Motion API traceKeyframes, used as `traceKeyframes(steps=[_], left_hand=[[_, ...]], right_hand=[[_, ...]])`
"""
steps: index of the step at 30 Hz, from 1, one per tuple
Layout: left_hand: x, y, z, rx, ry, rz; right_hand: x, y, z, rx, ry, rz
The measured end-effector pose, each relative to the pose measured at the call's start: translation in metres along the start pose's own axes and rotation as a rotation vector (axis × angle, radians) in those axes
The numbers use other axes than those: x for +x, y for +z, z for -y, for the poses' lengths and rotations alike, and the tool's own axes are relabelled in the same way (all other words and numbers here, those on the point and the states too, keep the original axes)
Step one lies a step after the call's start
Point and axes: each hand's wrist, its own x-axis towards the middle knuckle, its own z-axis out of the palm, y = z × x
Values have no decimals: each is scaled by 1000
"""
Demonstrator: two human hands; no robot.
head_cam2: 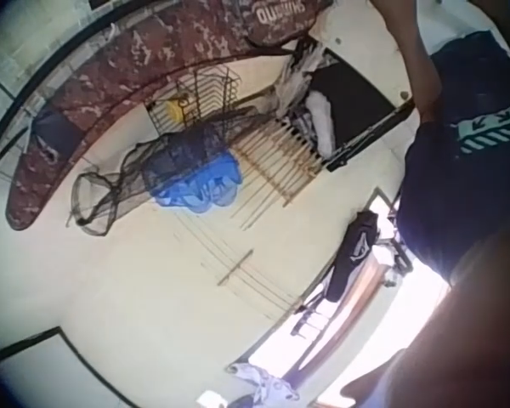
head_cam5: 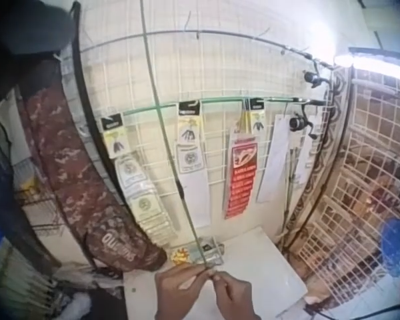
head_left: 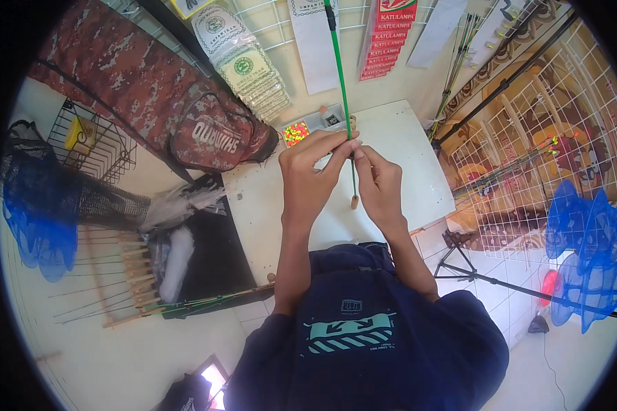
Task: The recorder is assembling or repairing parts of a fishing rod by threading line and adjusting components.
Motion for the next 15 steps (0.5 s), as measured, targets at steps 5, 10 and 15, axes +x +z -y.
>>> traceKeyframes(steps=[5,10,15], left_hand=[[-1,2,-2,10,6,17],[-2,2,-10,6,-9,17],[-5,6,-6,18,45,-5]], right_hand=[[0,-6,12,-122,43,38],[-2,-4,13,-179,2,20],[-3,-1,13,-228,40,7]])
